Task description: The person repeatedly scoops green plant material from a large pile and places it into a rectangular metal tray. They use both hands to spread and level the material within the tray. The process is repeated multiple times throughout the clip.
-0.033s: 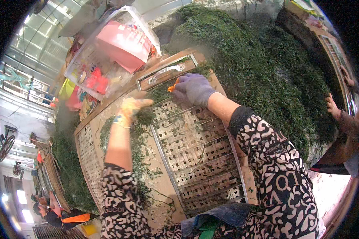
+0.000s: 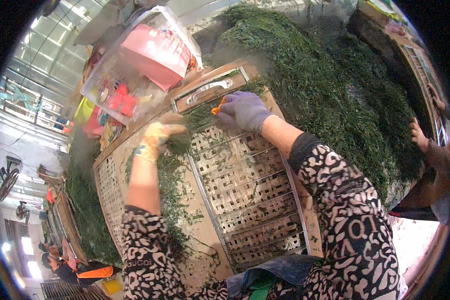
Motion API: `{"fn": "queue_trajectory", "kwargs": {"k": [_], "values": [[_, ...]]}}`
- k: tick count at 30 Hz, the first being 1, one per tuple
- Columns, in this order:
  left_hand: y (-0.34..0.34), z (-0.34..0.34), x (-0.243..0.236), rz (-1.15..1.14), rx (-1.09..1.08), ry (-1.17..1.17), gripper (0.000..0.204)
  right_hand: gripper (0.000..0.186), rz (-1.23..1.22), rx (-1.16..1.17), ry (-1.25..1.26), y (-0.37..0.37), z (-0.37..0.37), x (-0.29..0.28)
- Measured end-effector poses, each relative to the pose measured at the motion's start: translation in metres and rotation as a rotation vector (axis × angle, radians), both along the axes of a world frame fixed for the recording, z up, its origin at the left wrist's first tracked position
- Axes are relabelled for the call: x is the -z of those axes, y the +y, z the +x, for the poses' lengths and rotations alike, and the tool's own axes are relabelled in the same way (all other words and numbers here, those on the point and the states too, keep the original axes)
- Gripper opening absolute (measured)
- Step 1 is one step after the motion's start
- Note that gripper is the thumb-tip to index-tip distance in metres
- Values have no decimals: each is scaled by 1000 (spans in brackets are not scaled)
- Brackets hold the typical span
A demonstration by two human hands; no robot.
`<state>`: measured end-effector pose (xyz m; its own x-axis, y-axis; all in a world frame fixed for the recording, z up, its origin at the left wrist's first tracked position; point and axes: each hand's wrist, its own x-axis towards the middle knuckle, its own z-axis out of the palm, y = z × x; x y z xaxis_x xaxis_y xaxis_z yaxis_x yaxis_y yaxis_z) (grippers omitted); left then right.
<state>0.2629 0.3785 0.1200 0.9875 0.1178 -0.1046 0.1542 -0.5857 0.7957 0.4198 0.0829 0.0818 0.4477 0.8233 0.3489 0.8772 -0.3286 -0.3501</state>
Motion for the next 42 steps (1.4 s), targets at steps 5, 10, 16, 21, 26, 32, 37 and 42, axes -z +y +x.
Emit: {"fn": "queue_trajectory", "kwargs": {"k": [5, 10, 16, 21, 26, 32, 37, 42], "values": [[-8, -27, -28, 1190, -323, -23, 25, 31, -7, 38, 26, 4, 1, 12], [-137, 17, 44, 983, -102, -275, 58, 31, -12, 64, 48, 1, -5, -10], [-168, 26, 45, 820, -345, 155, 97, 33, -331, 283, -327, 10, -8, -65], [-170, 34, 60, 958, -435, 40, 101, 33, -22, -533, 229, 105, -77, -55], [-160, 37, 83, 730, -381, -64, 106, 37, -206, -673, -21, 179, -139, -29], [-163, 31, 58, 234, -602, -285, 92, 34, 168, -234, 769, 152, -93, -25], [-163, 16, 60, 562, -468, -249, 60, 33, 118, -33, 148, 69, -3, -28], [-166, 21, 68, 829, -532, -251, 66, 33, -426, 116, -239, 7, 20, -37]]}}
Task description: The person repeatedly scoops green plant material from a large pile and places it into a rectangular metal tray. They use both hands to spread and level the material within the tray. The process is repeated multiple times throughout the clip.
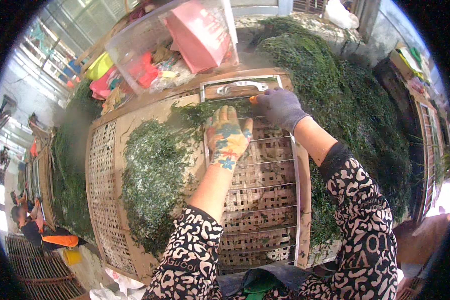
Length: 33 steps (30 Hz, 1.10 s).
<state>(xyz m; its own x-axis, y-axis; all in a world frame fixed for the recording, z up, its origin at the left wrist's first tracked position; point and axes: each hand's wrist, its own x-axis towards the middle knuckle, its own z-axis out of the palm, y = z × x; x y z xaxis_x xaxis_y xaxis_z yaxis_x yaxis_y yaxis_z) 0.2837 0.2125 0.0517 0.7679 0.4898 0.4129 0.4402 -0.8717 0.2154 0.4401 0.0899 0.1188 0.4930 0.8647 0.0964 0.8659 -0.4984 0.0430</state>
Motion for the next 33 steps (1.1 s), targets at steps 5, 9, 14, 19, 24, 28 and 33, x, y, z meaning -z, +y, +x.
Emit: {"fn": "queue_trajectory", "kwargs": {"k": [5, 9, 14, 19, 24, 28, 33], "values": [[-4, -1, -12, -78, 54, 73, 70, 29, 220, -28, 129, -8, -15, -8], [-8, -2, -23, -48, -48, 224, 88, 26, 71, 144, 117, 0, -17, -22], [-10, 25, -4, -159, -130, 343, 100, 39, 253, -54, 422, 46, -38, -44], [-1, 47, 34, 92, 22, 556, 63, 59, -10, -254, 282, 128, -88, -34], [-4, 25, 14, 81, 8, 495, 65, 51, 5, -225, 297, 121, -69, -28], [-10, 13, -35, -240, -25, 402, 77, 46, 196, -41, 414, 56, -21, -29], [-15, 9, -46, -262, -54, 365, 85, 40, 392, 26, 483, 22, -4, -12]]}}
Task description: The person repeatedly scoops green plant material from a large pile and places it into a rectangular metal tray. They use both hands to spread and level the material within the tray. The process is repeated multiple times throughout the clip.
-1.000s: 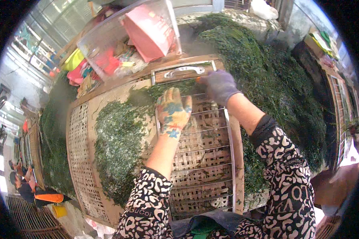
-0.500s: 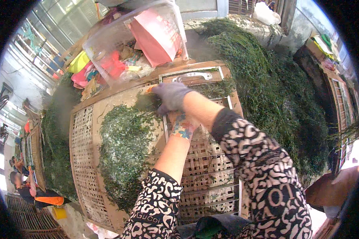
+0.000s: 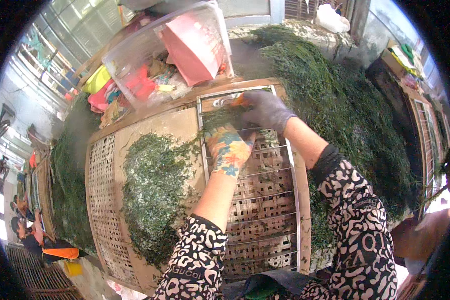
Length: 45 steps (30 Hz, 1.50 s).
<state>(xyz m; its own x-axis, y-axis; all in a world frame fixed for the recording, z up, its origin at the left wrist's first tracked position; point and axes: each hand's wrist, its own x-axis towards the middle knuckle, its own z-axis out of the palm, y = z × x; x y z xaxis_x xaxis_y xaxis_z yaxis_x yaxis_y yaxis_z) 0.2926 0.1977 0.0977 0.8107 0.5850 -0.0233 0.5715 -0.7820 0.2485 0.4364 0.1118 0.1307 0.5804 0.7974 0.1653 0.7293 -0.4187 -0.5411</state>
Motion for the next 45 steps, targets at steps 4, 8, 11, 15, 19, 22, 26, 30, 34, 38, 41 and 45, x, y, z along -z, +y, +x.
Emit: {"fn": "queue_trajectory", "kwargs": {"k": [4, 8, 11, 15, 19, 22, 26, 30, 34, 38, 41, 45], "values": [[5, -10, 26, 187, 11, -246, 69, 31, -232, -103, -233, 35, -30, 22], [10, -11, 41, 279, 58, -594, 71, 29, -207, -102, -169, 30, -33, 15], [10, -8, 39, 360, 83, -350, 76, 32, -271, -30, -124, -11, -3, -5], [-3, 2, 32, 495, 106, -217, 73, 52, -186, 88, -222, -79, 46, -4], [-32, 34, 29, 342, 457, -301, 70, 48, -195, 41, -388, -90, 57, 12], [-46, 52, 26, 169, 455, -183, 69, 47, -343, 126, -316, -73, 53, 10], [-48, 50, 22, 235, 393, -225, 68, 34, 4, -309, -19, -54, 48, 4], [-45, 46, 28, 144, 418, -267, 63, 39, 222, 16, 93, -59, 46, 24], [-41, 43, 36, 57, 383, -399, 62, 28, -90, 202, -237, -74, 43, 48], [-13, 11, 24, 286, 367, -374, 67, 25, -111, 239, -339, -71, 34, 45], [27, -20, 9, 351, 249, 17, 71, 28, -101, 293, -330, -57, 19, 30], [54, -38, 10, 354, 351, 1, 71, 28, -293, 240, -170, -47, 5, 12]]}}
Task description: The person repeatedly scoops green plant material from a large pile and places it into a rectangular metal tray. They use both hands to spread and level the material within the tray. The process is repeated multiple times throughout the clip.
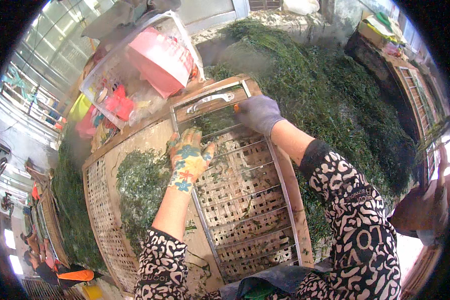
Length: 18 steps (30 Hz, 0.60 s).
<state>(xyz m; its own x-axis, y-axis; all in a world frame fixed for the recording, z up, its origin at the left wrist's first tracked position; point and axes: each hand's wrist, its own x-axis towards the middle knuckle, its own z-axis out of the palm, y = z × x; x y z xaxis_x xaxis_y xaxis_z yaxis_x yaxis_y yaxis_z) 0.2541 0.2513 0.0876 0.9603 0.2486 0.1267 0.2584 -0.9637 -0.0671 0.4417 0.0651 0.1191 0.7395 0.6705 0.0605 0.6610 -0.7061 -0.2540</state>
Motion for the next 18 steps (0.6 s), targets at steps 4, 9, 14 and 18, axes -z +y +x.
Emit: {"fn": "queue_trajectory", "kwargs": {"k": [4, 9, 14, 18], "values": [[2, 2, 14, -24, 11, -168, 70, 23, -76, 92, -70, 3, 3, -22], [0, -2, 22, 93, -122, -343, 71, 36, 98, -225, -93, 54, -42, -11], [4, -2, 22, 43, -133, -223, 72, 52, 148, -400, -347, 37, -57, 22], [-1, -1, 22, -18, -156, -247, 82, 52, 116, -253, -327, 2, -42, 43]]}}
